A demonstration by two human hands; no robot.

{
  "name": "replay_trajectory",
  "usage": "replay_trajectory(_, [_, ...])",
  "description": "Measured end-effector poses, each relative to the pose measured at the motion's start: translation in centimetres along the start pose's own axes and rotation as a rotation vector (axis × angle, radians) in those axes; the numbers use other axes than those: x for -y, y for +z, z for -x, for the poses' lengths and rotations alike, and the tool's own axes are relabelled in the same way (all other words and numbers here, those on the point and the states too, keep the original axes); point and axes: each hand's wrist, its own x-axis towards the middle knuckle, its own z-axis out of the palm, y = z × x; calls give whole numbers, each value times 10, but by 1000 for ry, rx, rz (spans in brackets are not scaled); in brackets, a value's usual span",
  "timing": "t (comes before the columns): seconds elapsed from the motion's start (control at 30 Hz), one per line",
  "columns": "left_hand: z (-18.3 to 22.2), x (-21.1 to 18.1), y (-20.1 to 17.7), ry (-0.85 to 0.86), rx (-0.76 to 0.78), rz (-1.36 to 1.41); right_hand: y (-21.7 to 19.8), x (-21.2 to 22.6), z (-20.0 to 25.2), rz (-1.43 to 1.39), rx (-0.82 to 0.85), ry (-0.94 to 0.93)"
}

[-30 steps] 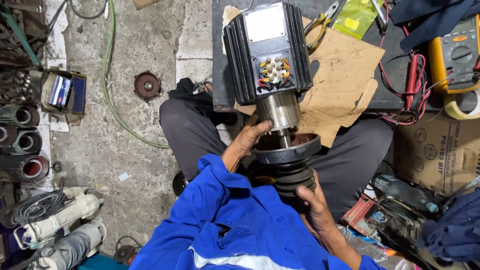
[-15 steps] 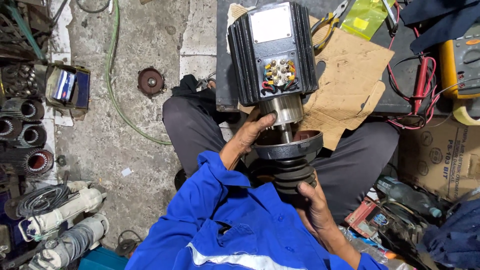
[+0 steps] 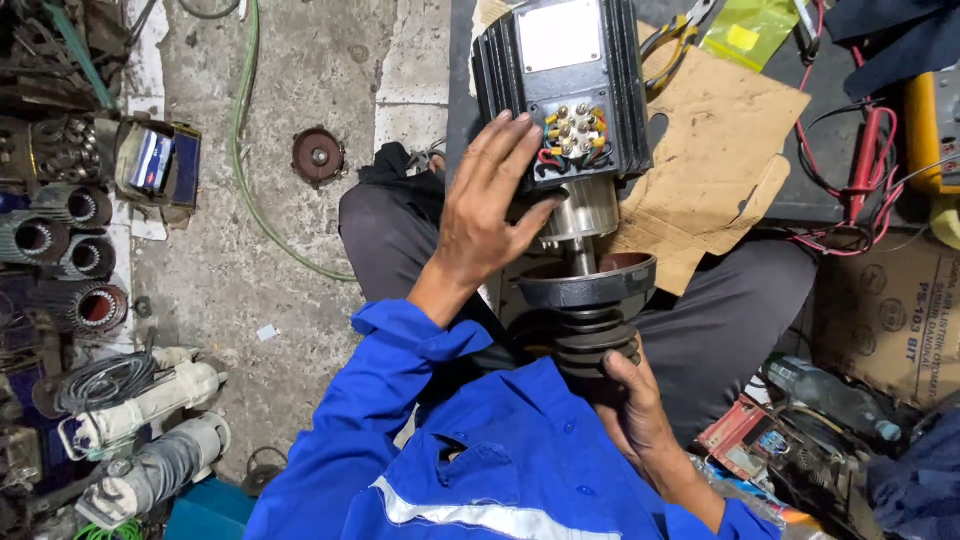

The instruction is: The person is cleaning and inspecting an electric motor, using a cloth to wipe the rotor and a multimeter to test electrical connections.

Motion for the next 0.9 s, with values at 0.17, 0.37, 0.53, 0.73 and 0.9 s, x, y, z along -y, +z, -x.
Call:
replay_trajectory(0.17, [-6, -5, -11, 22, 17, 38, 11, 6, 1, -34, -46, 43])
replay_trajectory(0.37, [-5, 1, -5, 59, -30, 68, -2, -2, -4, -18, -27, 26])
replay_trajectory(0.53, [-5, 0, 1, 35, -75, 84, -6, -5, -5, -90, -11, 18])
replay_trajectory(0.73, [-5, -7, 13, -9, -170, 90, -18, -11, -9, -80, 41, -9])
replay_trajectory(0.9, [-6, -17, 13, -41, -204, 55, -11, -6, -9, -83, -20, 33])
